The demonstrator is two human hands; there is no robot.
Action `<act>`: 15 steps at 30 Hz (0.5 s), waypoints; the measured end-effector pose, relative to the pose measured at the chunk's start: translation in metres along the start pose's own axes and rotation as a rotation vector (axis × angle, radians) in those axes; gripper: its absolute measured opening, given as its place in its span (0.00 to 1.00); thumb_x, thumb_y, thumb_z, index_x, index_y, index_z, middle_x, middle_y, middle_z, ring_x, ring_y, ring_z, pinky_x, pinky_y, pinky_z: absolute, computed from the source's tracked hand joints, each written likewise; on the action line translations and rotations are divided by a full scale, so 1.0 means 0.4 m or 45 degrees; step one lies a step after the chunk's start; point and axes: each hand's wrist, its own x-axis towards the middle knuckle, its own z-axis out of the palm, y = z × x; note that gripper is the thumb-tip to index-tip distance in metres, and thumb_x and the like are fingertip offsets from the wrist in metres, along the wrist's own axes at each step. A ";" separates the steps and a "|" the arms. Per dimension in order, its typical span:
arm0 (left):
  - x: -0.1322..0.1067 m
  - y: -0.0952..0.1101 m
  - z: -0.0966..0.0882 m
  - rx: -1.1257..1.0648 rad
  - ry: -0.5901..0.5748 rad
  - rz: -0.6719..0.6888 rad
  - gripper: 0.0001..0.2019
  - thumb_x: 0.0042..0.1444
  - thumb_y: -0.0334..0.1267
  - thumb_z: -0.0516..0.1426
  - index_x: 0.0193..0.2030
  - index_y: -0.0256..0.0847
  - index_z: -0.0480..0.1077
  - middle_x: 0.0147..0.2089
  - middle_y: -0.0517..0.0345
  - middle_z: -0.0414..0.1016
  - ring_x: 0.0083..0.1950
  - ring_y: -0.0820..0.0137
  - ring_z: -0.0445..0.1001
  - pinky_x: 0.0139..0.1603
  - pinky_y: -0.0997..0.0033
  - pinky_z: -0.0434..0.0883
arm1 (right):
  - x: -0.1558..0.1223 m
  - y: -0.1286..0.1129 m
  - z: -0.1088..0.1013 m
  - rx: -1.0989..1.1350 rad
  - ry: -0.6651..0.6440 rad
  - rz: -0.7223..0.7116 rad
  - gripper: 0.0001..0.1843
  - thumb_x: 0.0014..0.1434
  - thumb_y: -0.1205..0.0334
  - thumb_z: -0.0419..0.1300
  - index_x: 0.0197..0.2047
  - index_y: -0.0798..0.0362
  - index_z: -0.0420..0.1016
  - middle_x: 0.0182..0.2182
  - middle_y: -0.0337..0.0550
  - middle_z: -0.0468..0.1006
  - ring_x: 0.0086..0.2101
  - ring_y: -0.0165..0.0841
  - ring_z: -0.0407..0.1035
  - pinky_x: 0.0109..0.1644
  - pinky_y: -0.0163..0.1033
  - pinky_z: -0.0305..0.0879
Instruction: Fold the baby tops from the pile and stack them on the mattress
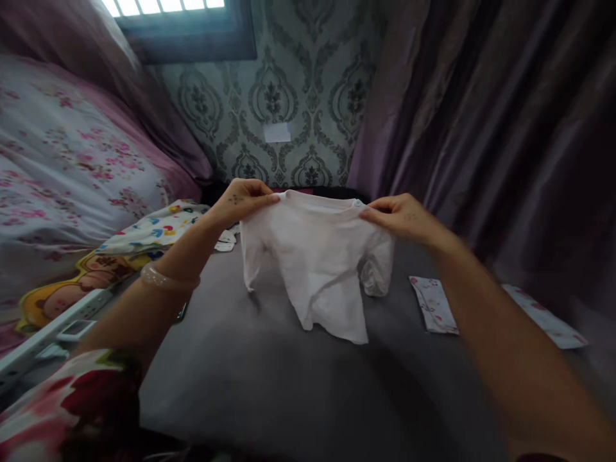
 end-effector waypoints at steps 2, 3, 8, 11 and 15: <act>0.026 0.001 0.001 0.060 0.090 0.062 0.09 0.47 0.38 0.66 0.26 0.35 0.73 0.26 0.59 0.70 0.32 0.71 0.69 0.28 0.78 0.64 | 0.010 -0.007 0.003 -0.019 0.156 -0.078 0.19 0.50 0.42 0.65 0.31 0.50 0.80 0.29 0.39 0.78 0.30 0.31 0.69 0.31 0.35 0.63; 0.033 0.007 -0.001 0.055 0.138 0.094 0.07 0.47 0.36 0.65 0.27 0.35 0.73 0.26 0.58 0.71 0.34 0.70 0.70 0.29 0.77 0.65 | 0.011 -0.013 0.001 -0.010 0.221 -0.120 0.18 0.50 0.42 0.65 0.31 0.49 0.80 0.31 0.40 0.78 0.33 0.33 0.69 0.33 0.36 0.64; 0.019 0.045 -0.031 -0.153 0.134 0.187 0.09 0.55 0.41 0.60 0.33 0.37 0.75 0.29 0.58 0.73 0.35 0.69 0.73 0.33 0.72 0.69 | -0.010 -0.050 -0.034 0.359 -0.055 -0.124 0.17 0.51 0.44 0.65 0.33 0.50 0.80 0.39 0.42 0.79 0.40 0.35 0.70 0.42 0.41 0.67; 0.024 0.035 -0.039 0.061 -0.149 0.191 0.12 0.51 0.46 0.62 0.31 0.38 0.76 0.29 0.58 0.76 0.36 0.67 0.74 0.38 0.69 0.70 | 0.000 -0.051 -0.039 0.336 -0.161 -0.058 0.18 0.48 0.44 0.66 0.29 0.51 0.80 0.37 0.44 0.79 0.41 0.38 0.71 0.44 0.45 0.66; 0.060 0.009 -0.018 0.329 -0.135 0.264 0.10 0.48 0.45 0.64 0.29 0.40 0.78 0.40 0.55 0.79 0.46 0.64 0.74 0.48 0.65 0.68 | 0.028 -0.040 -0.025 0.165 -0.114 -0.130 0.18 0.48 0.42 0.66 0.29 0.49 0.81 0.40 0.44 0.79 0.45 0.41 0.70 0.49 0.47 0.65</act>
